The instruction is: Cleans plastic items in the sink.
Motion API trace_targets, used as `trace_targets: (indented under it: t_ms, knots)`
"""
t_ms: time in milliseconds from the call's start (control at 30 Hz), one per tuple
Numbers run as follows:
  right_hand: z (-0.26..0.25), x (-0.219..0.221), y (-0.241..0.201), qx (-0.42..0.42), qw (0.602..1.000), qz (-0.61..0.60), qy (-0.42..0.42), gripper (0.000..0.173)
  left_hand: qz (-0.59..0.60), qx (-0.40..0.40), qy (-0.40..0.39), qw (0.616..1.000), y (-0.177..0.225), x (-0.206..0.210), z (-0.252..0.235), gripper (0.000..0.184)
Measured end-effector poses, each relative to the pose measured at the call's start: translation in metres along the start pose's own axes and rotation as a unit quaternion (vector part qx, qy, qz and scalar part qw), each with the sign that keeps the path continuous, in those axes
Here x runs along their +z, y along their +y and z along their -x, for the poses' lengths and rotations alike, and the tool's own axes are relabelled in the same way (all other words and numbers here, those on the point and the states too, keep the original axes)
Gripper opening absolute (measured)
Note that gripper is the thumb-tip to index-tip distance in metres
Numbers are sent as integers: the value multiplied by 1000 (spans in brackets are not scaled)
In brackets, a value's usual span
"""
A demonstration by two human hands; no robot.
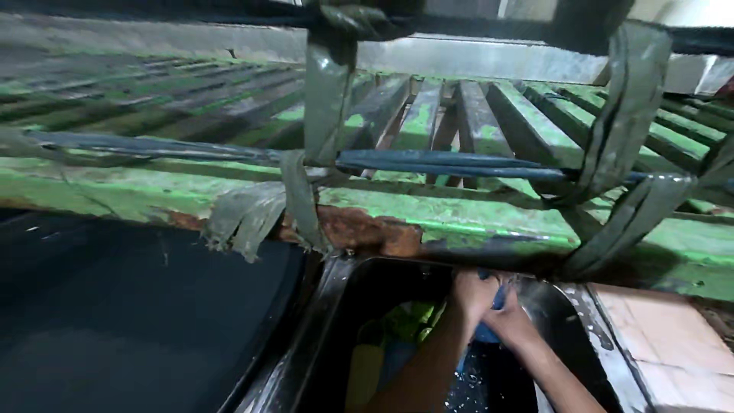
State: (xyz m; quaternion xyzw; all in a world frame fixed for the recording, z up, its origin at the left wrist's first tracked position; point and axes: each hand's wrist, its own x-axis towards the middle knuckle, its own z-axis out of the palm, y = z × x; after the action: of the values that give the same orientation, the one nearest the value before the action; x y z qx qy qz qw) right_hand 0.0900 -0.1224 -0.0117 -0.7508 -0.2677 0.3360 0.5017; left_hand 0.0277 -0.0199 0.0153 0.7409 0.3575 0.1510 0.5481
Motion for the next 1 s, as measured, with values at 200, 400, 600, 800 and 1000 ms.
trace_targets:
  t_ms: [200, 400, 600, 800, 1000]
  knots:
    - [17, -13, 11, 61, 930, -341, -122, 108, 295, 6, -28, 955, -9, -15, 8, 19]
    - [-9, -3, 28, 30, 996, 68, -41, 109, 37, 43, -20, 998, -11, -40, 18, 25]
    - [17, 3, 0, 0, 997, -61, 43, 115, -127, -41, -47, 990, -66, -85, 48, 40]
    - [-12, 14, 26, 3, 998, -26, 60, 103, -289, 13, -202, 936, -161, -11, 112, 44]
    - [4, 20, 7, -46, 988, -113, 98, 106, -365, 22, -207, 907, -175, 0, 123, 45]
